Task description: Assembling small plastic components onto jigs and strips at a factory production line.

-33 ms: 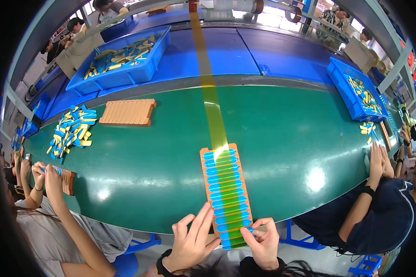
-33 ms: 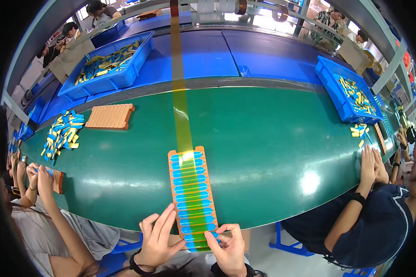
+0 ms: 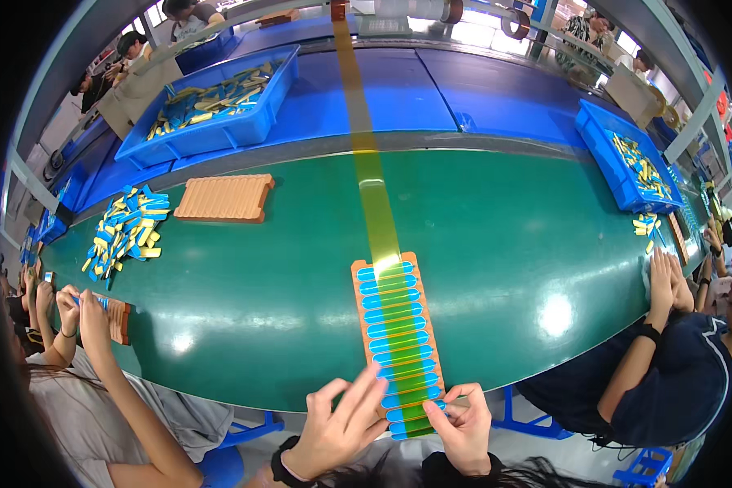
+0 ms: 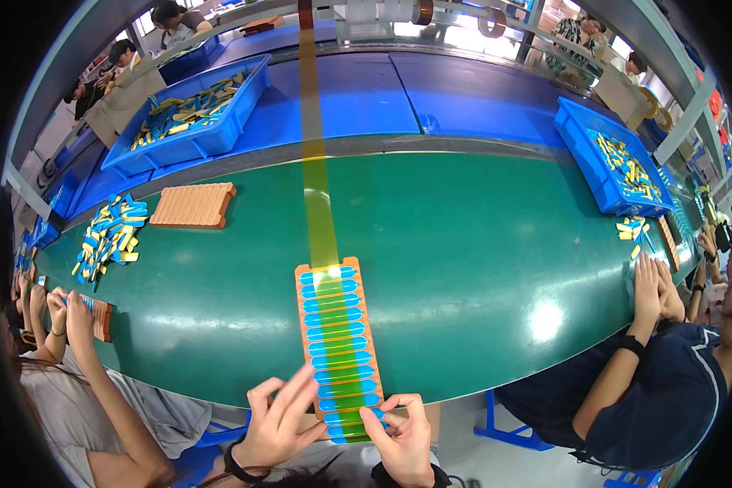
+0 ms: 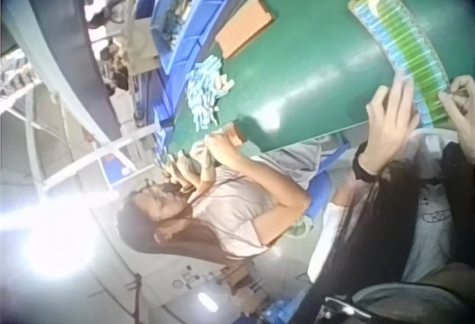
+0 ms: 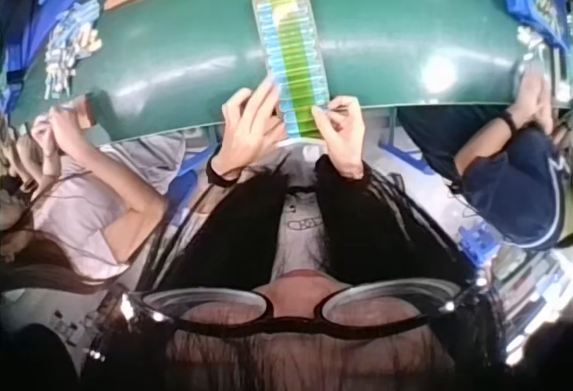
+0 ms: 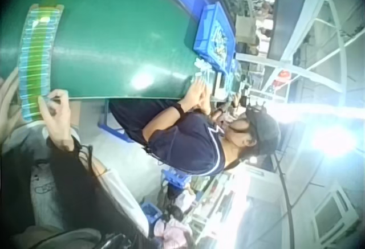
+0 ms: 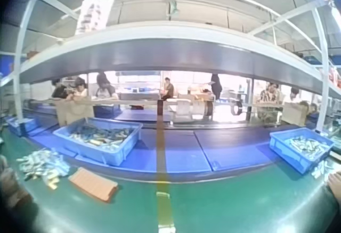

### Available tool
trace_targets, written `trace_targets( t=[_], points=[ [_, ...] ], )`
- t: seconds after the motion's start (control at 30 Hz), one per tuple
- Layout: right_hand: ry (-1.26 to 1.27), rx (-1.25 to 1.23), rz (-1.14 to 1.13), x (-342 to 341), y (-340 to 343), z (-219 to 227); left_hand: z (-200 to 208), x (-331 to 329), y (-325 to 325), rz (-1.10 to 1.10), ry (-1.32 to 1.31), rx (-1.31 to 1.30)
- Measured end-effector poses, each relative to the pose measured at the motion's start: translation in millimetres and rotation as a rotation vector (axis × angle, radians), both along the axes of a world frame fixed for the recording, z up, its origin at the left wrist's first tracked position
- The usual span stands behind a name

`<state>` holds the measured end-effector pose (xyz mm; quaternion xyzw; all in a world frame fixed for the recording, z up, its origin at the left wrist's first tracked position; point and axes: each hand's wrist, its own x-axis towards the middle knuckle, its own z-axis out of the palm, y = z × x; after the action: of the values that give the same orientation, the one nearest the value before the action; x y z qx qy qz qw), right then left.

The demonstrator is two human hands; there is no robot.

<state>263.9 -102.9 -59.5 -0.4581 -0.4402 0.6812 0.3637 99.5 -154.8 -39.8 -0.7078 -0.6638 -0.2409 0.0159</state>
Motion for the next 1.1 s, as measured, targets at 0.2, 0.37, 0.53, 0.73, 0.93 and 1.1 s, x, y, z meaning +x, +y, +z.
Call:
trace_targets(
  t=[0.2,0.37,0.53,0.73,0.93,1.1],
  points=[
    [-0.007,0.012,-0.028,-5,6,1,4,-24,9,-0.405,0.205,0.085],
    [-0.013,0.032,-0.024,-9,6,11,4,-29,17,-0.512,0.101,0.029],
    [-0.248,0.132,0.093,17,25,27,6,-34,19,-0.534,0.135,0.011],
    [-0.098,0.361,0.21,4,59,58,15,-29,17,-0.558,0.214,0.009],
    [-0.437,0.615,0.561,-20,66,67,24,-24,17,-0.58,0.297,0.015],
    [-0.528,0.657,0.664,-28,65,75,28,-21,17,-0.612,0.361,-0.02]
  ],
)
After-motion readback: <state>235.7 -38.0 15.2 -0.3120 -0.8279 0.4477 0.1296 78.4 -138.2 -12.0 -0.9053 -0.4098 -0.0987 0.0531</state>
